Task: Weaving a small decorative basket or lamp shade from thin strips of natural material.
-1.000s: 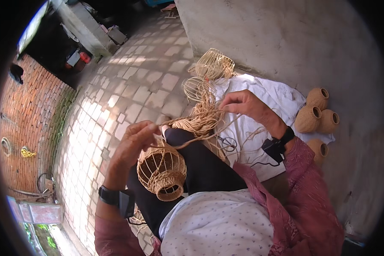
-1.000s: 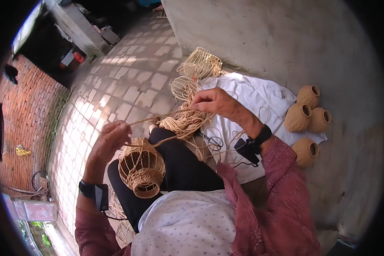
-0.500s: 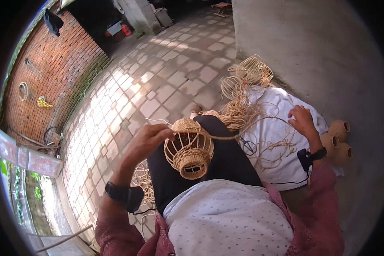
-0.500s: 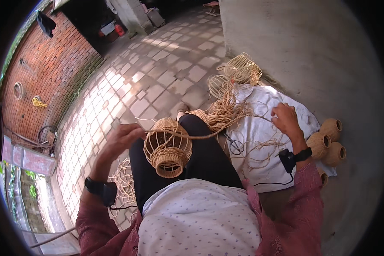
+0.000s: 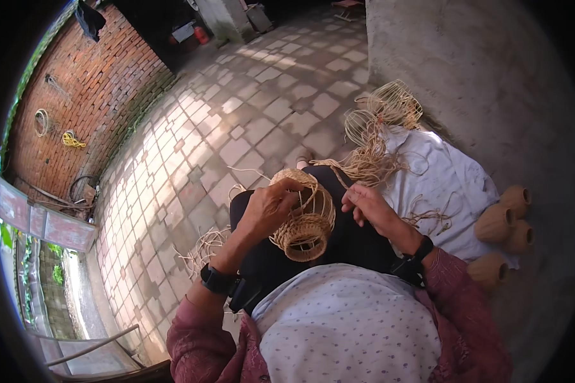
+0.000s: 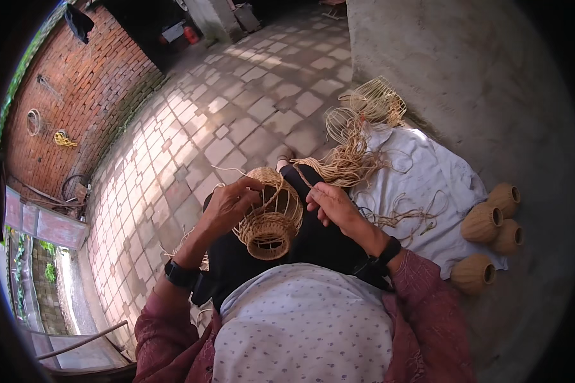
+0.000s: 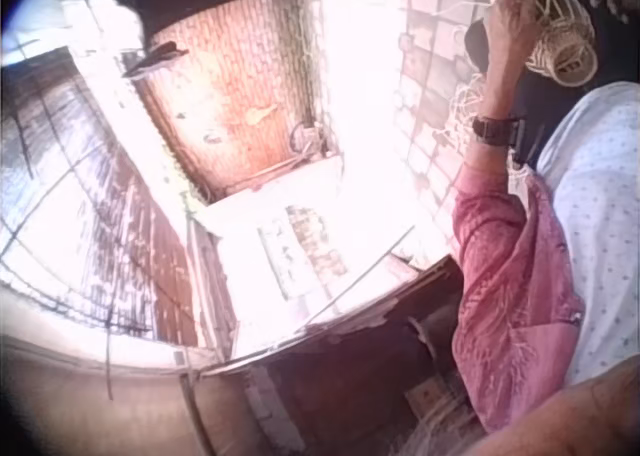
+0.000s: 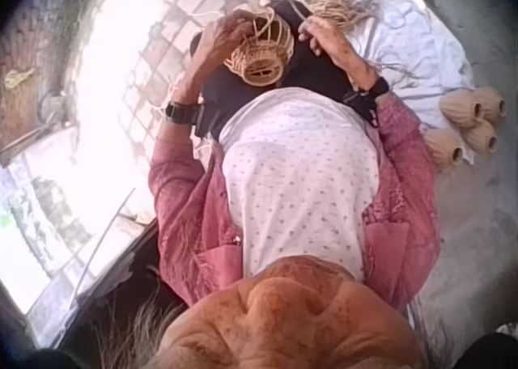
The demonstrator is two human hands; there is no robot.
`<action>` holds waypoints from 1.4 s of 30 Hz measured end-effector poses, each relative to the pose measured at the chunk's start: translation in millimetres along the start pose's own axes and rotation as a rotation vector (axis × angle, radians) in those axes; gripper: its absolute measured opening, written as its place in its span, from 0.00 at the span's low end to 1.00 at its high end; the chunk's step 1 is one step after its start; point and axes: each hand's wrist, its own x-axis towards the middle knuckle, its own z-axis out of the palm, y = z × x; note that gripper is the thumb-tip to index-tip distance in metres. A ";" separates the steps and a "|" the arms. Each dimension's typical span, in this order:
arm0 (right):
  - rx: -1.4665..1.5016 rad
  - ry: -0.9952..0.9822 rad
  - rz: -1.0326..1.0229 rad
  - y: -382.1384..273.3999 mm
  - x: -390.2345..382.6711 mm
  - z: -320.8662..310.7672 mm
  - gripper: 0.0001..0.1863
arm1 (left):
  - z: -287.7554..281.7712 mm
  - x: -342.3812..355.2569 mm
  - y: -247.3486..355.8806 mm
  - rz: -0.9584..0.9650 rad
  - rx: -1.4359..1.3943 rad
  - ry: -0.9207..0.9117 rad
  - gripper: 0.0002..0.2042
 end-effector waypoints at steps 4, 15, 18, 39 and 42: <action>0.241 -0.076 0.118 16.8 8.1 9.9 0.14 | 15.5 3.6 1.7 0.044 0.133 -0.085 0.11; -0.091 -0.277 -0.083 -51.2 35.2 52.6 0.14 | 42.9 -53.7 -45.8 -0.361 -0.753 0.137 0.10; -0.376 -0.353 -0.101 -62.9 23.6 65.4 0.10 | 56.7 -67.4 -61.2 -0.398 -0.891 0.218 0.08; -0.556 0.134 -0.130 12.1 -49.1 4.6 0.09 | 30.3 -12.0 26.0 0.473 0.284 0.124 0.11; -0.533 0.079 -0.036 15.1 -46.1 4.4 0.10 | 33.6 -0.8 30.6 0.522 0.383 0.012 0.13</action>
